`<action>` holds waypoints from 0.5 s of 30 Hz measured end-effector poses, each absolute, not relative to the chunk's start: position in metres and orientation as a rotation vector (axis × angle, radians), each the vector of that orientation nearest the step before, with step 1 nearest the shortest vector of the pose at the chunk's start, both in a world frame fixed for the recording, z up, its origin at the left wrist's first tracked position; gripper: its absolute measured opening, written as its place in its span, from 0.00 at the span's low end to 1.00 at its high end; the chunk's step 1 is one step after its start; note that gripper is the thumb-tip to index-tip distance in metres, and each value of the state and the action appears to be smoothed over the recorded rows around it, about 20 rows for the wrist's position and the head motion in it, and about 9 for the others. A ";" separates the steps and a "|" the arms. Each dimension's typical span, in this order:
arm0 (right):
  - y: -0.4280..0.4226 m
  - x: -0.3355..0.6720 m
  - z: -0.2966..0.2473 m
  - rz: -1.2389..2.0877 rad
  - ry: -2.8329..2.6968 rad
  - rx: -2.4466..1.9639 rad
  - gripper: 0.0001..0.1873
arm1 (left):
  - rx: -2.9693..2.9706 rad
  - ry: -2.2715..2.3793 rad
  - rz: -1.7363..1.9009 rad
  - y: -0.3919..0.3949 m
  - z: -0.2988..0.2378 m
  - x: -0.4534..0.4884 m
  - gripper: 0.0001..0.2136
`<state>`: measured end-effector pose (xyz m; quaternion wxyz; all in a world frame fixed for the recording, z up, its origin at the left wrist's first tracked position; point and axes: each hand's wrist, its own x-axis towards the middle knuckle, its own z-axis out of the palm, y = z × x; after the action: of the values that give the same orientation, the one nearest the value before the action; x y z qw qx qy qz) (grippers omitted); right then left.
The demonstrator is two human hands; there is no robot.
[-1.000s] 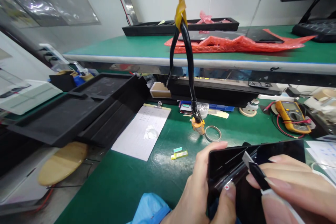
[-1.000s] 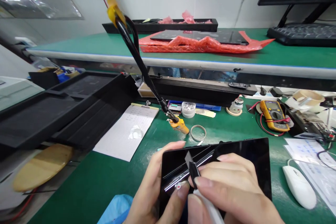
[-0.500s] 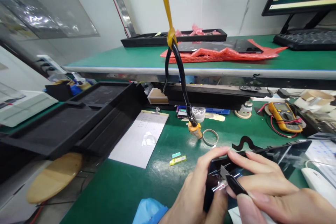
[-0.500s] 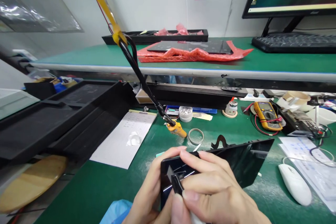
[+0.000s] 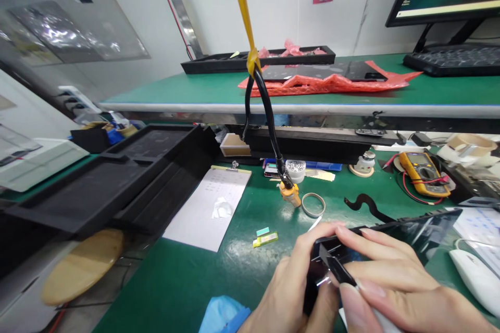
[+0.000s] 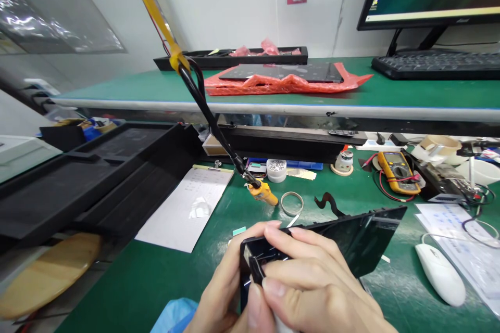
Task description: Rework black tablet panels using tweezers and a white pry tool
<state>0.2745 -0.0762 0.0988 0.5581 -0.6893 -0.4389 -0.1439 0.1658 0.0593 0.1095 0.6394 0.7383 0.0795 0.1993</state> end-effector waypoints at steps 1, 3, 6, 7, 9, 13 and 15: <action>-0.078 0.275 0.098 -0.341 -1.049 -1.625 0.09 | 1.690 0.196 0.457 0.058 0.110 0.166 0.27; -0.080 0.276 0.098 -0.320 -1.055 -1.619 0.07 | 1.706 0.221 0.465 0.056 0.111 0.165 0.26; -0.082 0.278 0.101 -0.265 -1.060 -1.621 0.07 | 1.718 0.242 0.467 0.054 0.114 0.164 0.27; -0.083 0.279 0.103 -0.249 -1.070 -1.627 0.08 | 1.717 0.249 0.461 0.054 0.115 0.164 0.27; -0.084 0.280 0.104 -0.228 -1.090 -1.635 0.08 | 1.710 0.259 0.452 0.054 0.116 0.164 0.27; -0.084 0.279 0.102 -0.211 -1.063 -1.591 0.09 | 1.708 0.259 0.451 0.055 0.115 0.166 0.27; -0.085 0.279 0.101 -0.212 -1.052 -1.567 0.09 | 1.710 0.245 0.459 0.056 0.115 0.167 0.26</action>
<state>0.2786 -0.0846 0.1012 0.5819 -0.6709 -0.4505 -0.0910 0.1667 0.0558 0.1150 0.6264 0.7457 0.1070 0.2003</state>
